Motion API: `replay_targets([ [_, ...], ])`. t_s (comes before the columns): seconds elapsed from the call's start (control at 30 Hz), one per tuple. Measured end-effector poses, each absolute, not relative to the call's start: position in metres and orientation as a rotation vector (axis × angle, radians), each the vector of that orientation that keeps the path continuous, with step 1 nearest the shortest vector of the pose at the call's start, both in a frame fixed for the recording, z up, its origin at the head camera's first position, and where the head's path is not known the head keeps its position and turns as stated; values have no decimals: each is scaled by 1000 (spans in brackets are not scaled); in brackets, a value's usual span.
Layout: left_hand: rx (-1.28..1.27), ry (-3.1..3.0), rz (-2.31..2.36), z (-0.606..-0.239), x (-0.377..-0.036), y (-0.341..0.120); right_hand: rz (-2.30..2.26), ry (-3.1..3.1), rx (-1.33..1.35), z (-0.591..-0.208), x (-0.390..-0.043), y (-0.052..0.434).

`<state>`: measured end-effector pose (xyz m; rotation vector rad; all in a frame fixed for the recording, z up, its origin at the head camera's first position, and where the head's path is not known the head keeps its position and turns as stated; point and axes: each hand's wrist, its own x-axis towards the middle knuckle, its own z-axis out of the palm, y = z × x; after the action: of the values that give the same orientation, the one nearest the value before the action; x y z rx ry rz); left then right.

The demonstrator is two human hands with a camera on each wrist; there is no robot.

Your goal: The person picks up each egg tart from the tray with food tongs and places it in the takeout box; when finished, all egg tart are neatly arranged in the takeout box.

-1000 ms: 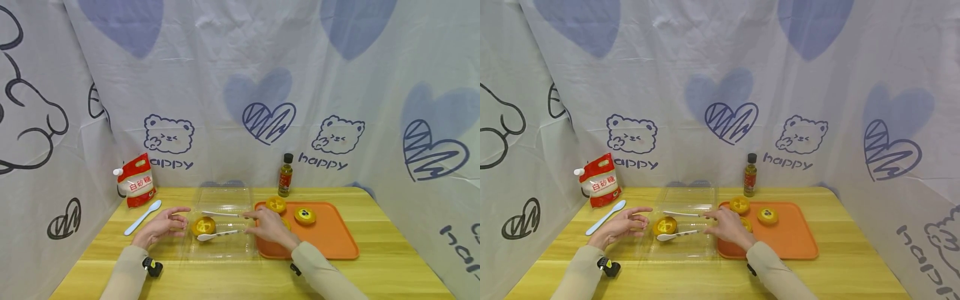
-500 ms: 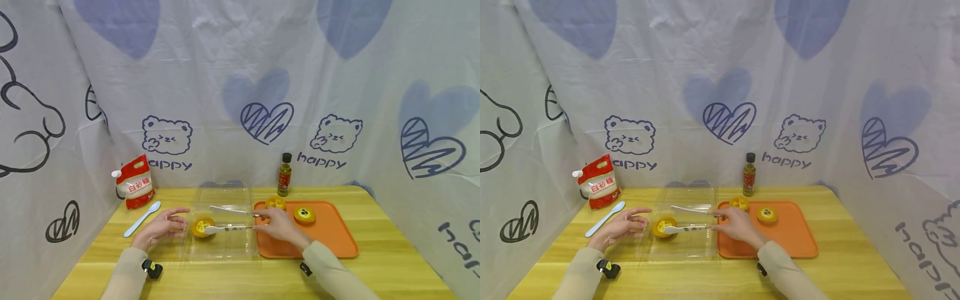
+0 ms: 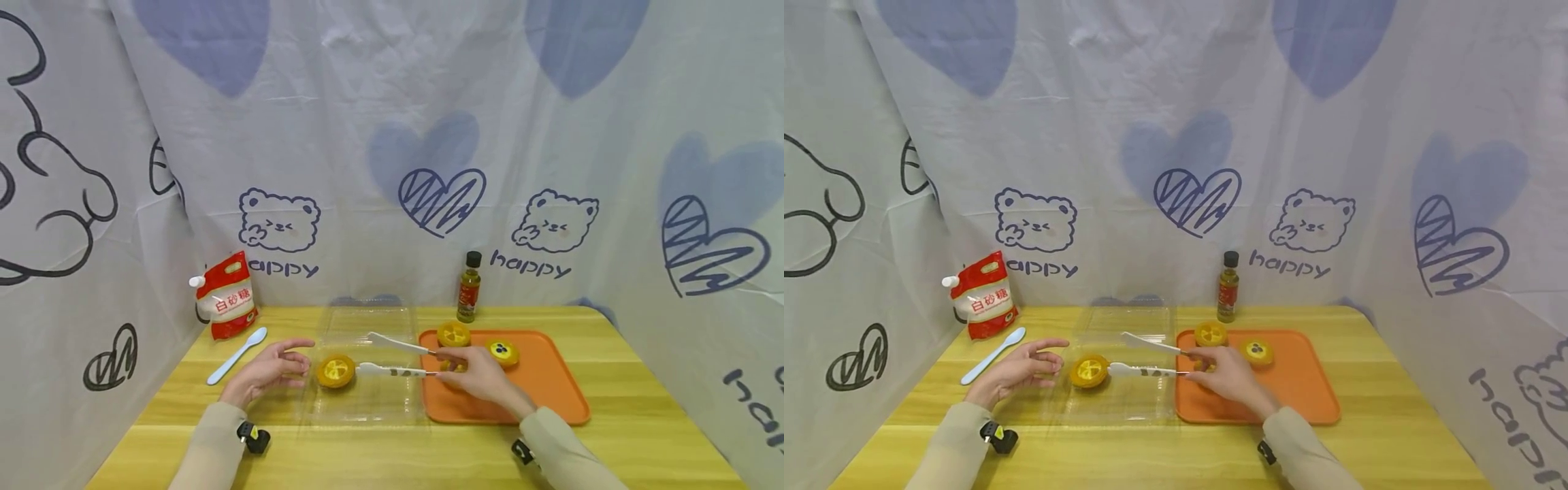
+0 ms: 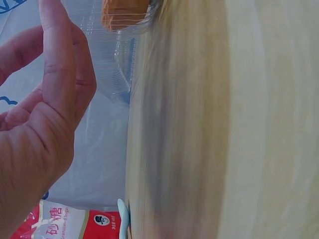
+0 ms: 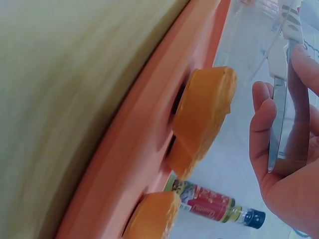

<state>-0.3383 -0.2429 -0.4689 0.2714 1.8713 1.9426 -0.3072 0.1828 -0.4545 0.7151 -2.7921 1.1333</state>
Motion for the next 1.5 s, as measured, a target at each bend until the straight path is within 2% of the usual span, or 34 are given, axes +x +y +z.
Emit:
replay_targets([
  [0.5,250,1880,1949,-473,-339,-240,1340,-2734,536,-457,-303,211],
  [1.5,271,1920,1926,-470,-338,-242,1269,-2732,298,-462,-290,291],
])
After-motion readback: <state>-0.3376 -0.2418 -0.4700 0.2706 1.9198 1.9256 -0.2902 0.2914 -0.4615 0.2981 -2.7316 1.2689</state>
